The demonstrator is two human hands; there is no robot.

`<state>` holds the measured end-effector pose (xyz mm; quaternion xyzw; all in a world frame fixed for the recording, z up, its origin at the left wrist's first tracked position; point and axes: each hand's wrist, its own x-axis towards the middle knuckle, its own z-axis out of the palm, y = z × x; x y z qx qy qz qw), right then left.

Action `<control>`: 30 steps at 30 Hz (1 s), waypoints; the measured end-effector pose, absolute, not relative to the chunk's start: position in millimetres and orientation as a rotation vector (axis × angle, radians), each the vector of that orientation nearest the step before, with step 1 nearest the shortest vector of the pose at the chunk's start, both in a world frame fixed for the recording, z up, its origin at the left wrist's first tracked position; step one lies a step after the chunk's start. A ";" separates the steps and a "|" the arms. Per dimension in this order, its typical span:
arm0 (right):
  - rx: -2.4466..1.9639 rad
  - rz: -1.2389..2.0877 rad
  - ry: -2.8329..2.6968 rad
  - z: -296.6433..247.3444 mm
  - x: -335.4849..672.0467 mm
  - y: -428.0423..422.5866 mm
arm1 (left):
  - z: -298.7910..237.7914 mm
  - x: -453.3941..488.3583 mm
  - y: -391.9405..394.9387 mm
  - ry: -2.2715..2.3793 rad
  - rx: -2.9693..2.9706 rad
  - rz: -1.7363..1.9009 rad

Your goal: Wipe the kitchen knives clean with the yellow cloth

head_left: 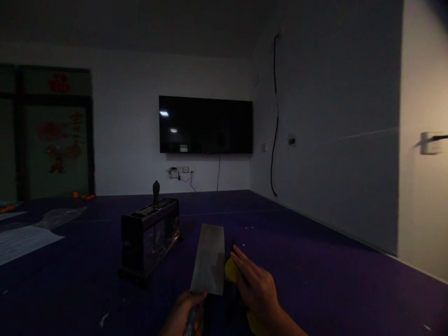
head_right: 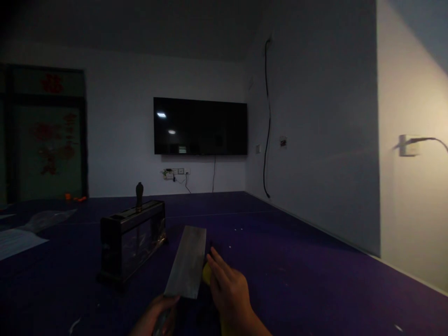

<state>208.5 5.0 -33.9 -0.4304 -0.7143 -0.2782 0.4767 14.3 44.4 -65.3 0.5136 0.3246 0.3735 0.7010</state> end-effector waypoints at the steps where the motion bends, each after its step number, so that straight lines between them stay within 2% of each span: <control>1: -1.021 -0.709 -1.699 -32.0 209.7 4.3 | -65.5 14.4 44.9 0.711 1.150 0.834; 7: -0.899 -0.713 -2.043 -31.2 199.9 -0.8 | -71.7 19.3 51.6 0.713 1.151 0.786; 13: -1.103 -0.361 -2.341 -31.1 190.3 -1.0 | -73.7 16.3 48.5 0.740 1.197 0.837; 21: -1.142 -0.077 -2.435 -9.3 186.9 -12.2 | -70.8 18.9 48.5 0.764 1.179 0.846; 30: -1.173 -0.011 -2.426 -4.5 188.4 -13.7 | -67.4 17.5 47.5 0.711 1.168 0.787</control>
